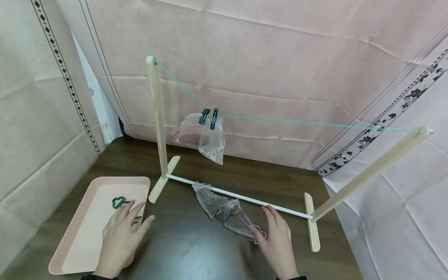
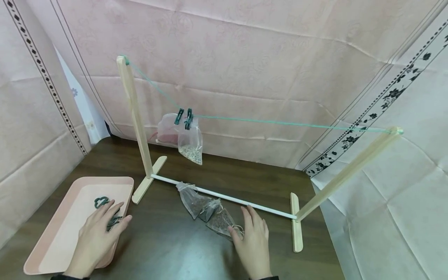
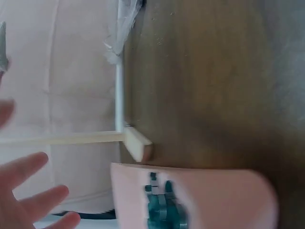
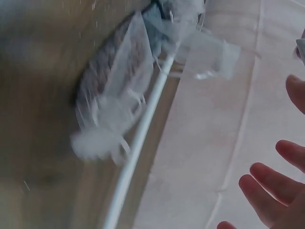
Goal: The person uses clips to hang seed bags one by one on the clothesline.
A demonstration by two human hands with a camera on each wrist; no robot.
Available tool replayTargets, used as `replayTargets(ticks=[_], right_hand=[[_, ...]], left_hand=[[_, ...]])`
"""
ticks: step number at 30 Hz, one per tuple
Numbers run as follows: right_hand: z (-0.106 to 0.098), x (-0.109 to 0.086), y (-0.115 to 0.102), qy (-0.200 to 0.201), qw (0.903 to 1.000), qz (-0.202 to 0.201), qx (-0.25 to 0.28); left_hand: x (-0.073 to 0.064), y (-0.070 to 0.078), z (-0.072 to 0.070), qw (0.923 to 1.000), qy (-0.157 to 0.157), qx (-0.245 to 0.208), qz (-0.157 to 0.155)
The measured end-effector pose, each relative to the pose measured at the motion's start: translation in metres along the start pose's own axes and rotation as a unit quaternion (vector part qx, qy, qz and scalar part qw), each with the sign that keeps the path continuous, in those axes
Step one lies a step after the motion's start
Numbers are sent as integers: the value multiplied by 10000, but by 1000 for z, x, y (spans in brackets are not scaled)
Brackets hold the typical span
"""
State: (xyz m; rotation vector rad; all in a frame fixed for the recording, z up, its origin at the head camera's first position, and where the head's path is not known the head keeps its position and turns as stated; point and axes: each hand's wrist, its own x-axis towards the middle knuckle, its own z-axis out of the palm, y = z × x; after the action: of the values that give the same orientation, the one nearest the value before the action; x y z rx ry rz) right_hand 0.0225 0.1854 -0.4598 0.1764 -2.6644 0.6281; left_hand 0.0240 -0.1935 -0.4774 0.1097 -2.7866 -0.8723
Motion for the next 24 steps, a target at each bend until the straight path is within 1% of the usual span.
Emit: replayTargets(ticks=[3,5,7,11,14,18,21,24], right_hand=[[8,-7,-3,-29,9994,300,192],[12,-11,-5,-41,9981,532,317],[15,-14,-8,-30,9962,744,443],[18,-20,-12,70,9918,1048,724],[21,-24,-15,132,9897,1120,883],[29,-28,-17,88,9892,1122,944],[36,-32,-19,4,9884,1157,981],[42,-36,-20,-22,9870,1199,1069]], left_hand=[[-5,-10,5,9998,-45,-26,-216],[-9,-16,8,9995,2,9,-300],[-11,-21,12,9993,65,76,-360],[-16,-29,19,9980,29,247,-581],[-20,-36,26,9971,-24,315,-694],[-21,-44,33,9976,84,239,-645],[-21,-46,37,9980,200,192,-563],[-21,-47,39,9979,192,219,-571]])
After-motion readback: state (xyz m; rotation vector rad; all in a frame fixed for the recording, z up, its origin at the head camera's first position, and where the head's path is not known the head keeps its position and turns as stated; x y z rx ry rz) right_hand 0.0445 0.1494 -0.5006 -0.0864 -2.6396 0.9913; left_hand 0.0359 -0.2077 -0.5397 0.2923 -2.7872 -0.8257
